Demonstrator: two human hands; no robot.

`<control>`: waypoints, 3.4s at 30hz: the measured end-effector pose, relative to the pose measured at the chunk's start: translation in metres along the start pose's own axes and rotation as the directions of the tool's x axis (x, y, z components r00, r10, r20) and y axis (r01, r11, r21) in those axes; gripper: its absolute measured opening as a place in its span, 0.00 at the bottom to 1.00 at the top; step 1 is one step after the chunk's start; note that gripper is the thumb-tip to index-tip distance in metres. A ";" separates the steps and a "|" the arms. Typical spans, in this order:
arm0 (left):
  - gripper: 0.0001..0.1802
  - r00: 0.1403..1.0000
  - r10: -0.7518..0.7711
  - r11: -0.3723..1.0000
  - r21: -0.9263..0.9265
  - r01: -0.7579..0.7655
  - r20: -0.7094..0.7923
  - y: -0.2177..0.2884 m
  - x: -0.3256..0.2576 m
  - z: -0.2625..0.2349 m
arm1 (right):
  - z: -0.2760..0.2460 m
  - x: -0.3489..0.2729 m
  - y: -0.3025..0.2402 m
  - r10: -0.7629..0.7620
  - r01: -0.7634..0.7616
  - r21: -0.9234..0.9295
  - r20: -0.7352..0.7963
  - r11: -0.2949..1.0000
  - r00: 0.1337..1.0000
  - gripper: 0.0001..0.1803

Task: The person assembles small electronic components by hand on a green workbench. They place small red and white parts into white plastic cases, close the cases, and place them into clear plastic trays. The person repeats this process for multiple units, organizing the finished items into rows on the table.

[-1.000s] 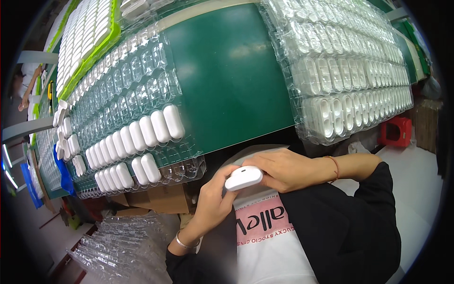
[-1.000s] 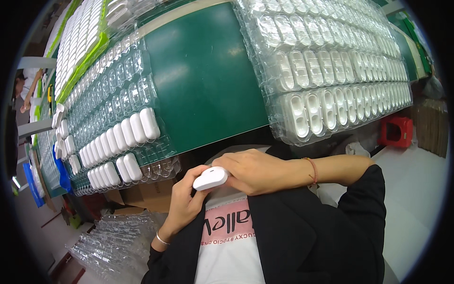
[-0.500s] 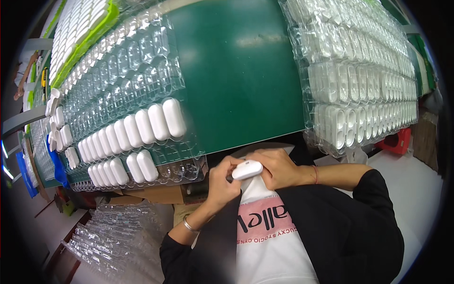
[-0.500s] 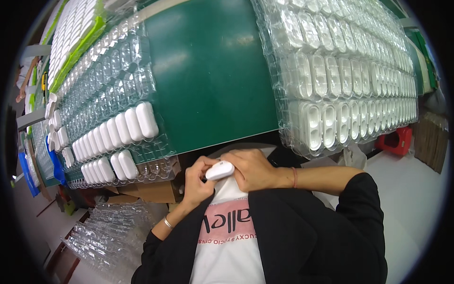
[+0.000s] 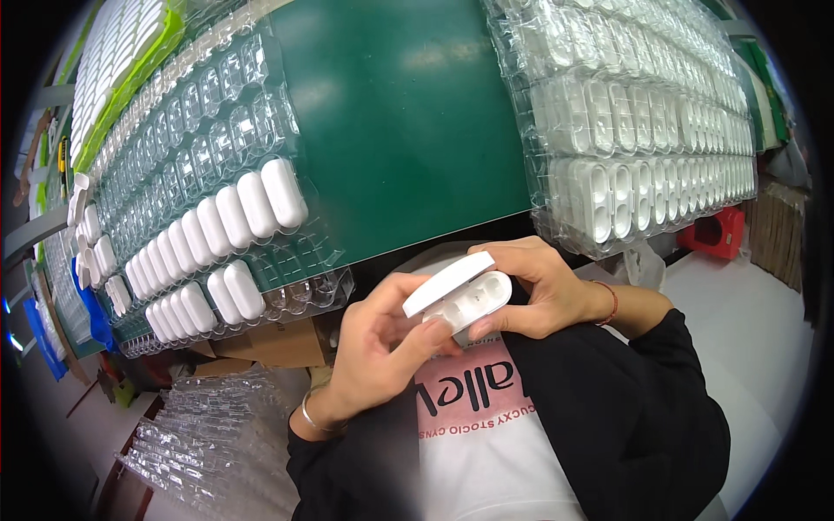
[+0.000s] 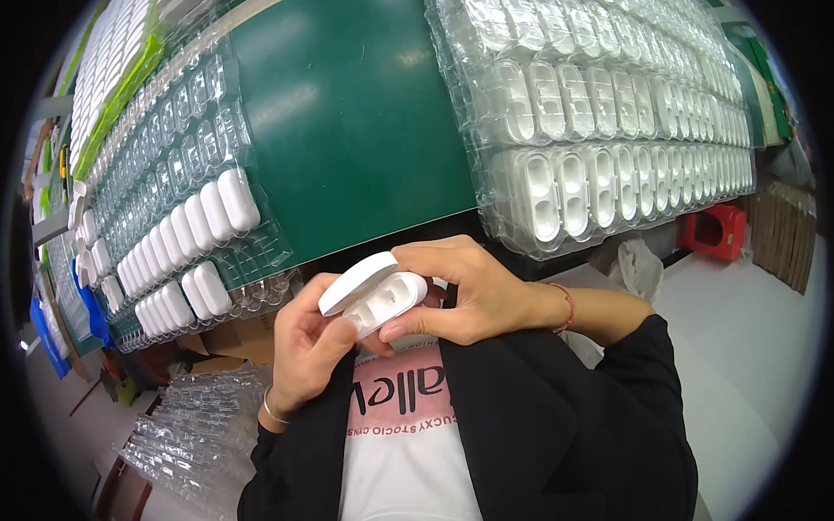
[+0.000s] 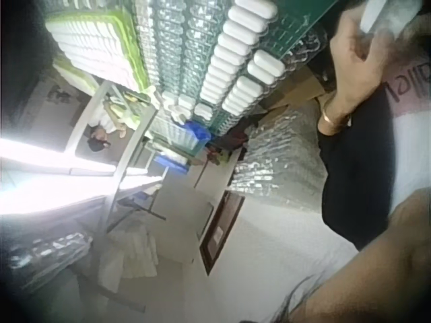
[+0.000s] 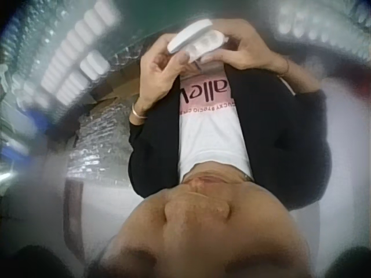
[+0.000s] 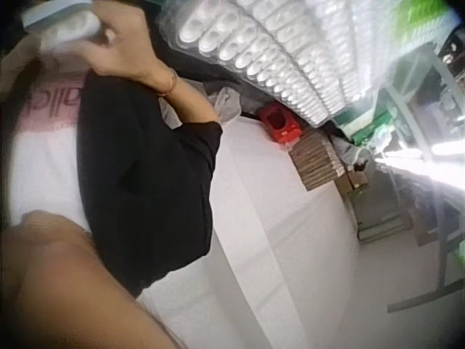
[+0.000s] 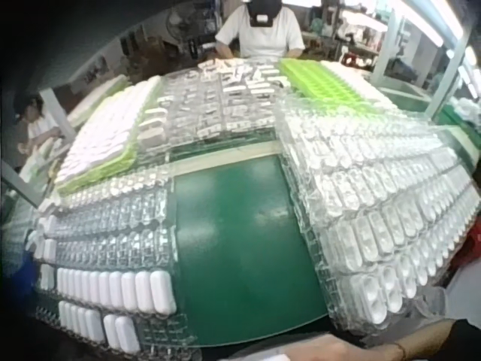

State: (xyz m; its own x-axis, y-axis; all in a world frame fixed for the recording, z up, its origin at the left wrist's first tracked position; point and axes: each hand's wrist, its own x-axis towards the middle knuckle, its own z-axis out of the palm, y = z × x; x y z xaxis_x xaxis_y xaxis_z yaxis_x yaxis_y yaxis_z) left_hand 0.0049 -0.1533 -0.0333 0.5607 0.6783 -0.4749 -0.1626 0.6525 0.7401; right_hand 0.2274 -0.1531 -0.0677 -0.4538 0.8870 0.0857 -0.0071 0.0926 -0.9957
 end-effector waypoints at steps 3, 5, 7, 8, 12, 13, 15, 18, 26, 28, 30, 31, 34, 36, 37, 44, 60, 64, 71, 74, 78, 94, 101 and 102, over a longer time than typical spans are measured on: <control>0.27 0.942 0.320 0.939 0.165 -0.301 -0.099 -0.004 -0.002 0.001 | 0.002 -0.001 -0.002 0.018 -0.015 0.030 -0.079 0.999 0.997 0.18; 0.28 0.900 0.431 0.898 0.132 -0.421 -0.068 -0.003 -0.001 -0.003 | 0.002 -0.003 0.000 0.032 -0.030 0.014 -0.117 0.999 0.993 0.16; 0.30 0.798 0.603 0.776 0.244 -0.581 -0.016 -0.005 0.002 -0.010 | 0.004 -0.002 -0.001 0.061 -0.059 0.020 -0.150 0.998 0.987 0.15; 0.29 0.784 0.621 0.719 0.395 -0.572 0.006 -0.002 0.005 -0.008 | 0.004 -0.002 -0.002 0.076 -0.074 0.023 -0.166 0.997 0.983 0.14; 0.24 0.875 0.483 0.754 0.522 -0.398 -0.031 0.013 0.010 0.006 | -0.001 -0.001 -0.012 0.102 -0.105 -0.032 -0.083 0.994 0.991 0.17; 0.22 0.928 0.364 0.863 0.404 -0.303 -0.083 0.014 0.008 0.004 | -0.003 0.000 -0.013 0.088 -0.091 -0.041 -0.059 0.995 0.994 0.17; 0.18 0.974 0.149 0.969 0.221 -0.109 -0.172 0.018 0.008 0.001 | -0.003 0.000 -0.011 0.014 -0.017 -0.067 -0.053 0.998 0.998 0.15; 0.18 0.948 0.287 0.949 0.175 -0.262 -0.138 0.011 0.014 -0.001 | 0.002 -0.002 -0.006 -0.007 -0.001 -0.080 -0.102 0.997 0.995 0.14; 0.26 0.851 0.515 0.646 0.608 -0.462 0.101 0.021 0.013 -0.001 | -0.002 0.006 -0.031 0.117 -0.122 -0.035 -0.117 0.992 0.986 0.14; 0.23 0.827 0.532 0.543 0.675 -0.499 0.182 0.030 0.014 -0.005 | -0.008 0.008 -0.043 0.174 -0.177 -0.071 -0.046 0.982 0.984 0.17; 0.22 0.817 0.513 0.470 0.710 -0.524 0.263 0.048 0.013 -0.001 | -0.010 0.010 -0.047 0.190 -0.189 -0.079 0.007 0.979 0.982 0.18; 0.21 0.812 0.500 0.433 0.725 -0.536 0.301 0.056 0.014 -0.001 | -0.012 0.011 -0.049 0.182 -0.177 -0.092 0.050 0.980 0.982 0.20; 0.22 0.803 0.452 0.407 0.711 -0.573 0.388 0.063 0.015 -0.009 | -0.023 0.018 -0.072 0.329 -0.292 -0.169 0.272 0.942 0.904 0.35; 0.22 0.819 0.443 0.409 0.731 -0.546 0.364 0.071 0.017 -0.014 | -0.035 0.024 -0.084 0.361 -0.319 -0.174 0.343 0.931 0.867 0.39; 0.23 0.826 0.449 0.406 0.746 -0.528 0.341 0.075 0.018 -0.017 | -0.042 0.030 -0.088 0.376 -0.331 -0.181 0.378 0.926 0.846 0.41; 0.23 0.752 0.659 0.298 0.908 -0.293 0.027 0.107 0.026 -0.044 | -0.072 0.089 -0.152 -0.448 0.585 -0.585 0.380 0.562 0.809 0.15; 0.19 0.650 0.733 0.134 0.896 -0.424 0.198 0.145 0.090 -0.034 | -0.089 0.175 -0.105 -0.508 0.574 -0.778 0.397 0.256 0.764 0.27; 0.19 0.618 0.716 0.055 0.857 -0.513 0.324 0.157 0.113 -0.016 | -0.111 0.171 -0.095 -0.316 0.493 -0.741 0.383 0.457 0.868 0.30; 0.19 0.509 0.774 -0.062 0.846 -0.530 0.376 0.164 0.109 0.001 | -0.207 0.180 -0.082 -0.345 0.270 -0.750 0.060 0.603 0.937 0.30; 0.19 0.505 0.757 -0.151 0.863 -0.482 0.414 0.155 0.085 -0.007 | -0.324 0.191 -0.077 -0.476 0.073 -0.895 -0.163 0.440 0.864 0.20; 0.18 0.540 0.802 -0.064 0.936 -0.345 0.254 0.133 0.065 -0.029 | -0.433 0.186 -0.042 -0.366 -0.286 -0.918 -0.376 0.276 0.851 0.18; 0.15 0.478 0.873 0.210 0.960 -0.185 -0.099 0.102 0.054 -0.050 | -0.520 0.167 -0.004 0.144 -0.465 -0.841 -0.442 0.275 0.885 0.15; 0.10 0.428 0.882 0.275 0.953 -0.129 -0.196 0.088 0.029 -0.061 | -0.528 0.166 0.001 0.287 -0.452 -0.808 -0.362 0.377 0.887 0.15; 0.10 0.410 0.887 0.264 0.962 -0.071 -0.213 0.086 0.026 -0.063 | -0.529 0.170 0.003 0.312 -0.440 -0.828 -0.340 0.347 0.887 0.15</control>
State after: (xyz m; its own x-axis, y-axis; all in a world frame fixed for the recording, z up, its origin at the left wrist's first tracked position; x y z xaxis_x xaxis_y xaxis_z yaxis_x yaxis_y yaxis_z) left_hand -0.0455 -0.0586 -0.0116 -0.0874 0.9289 0.3598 0.6979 -0.2006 0.6875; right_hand 0.6220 0.2377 -0.0368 -0.1017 0.9695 -0.2230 0.9351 0.0167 -0.3539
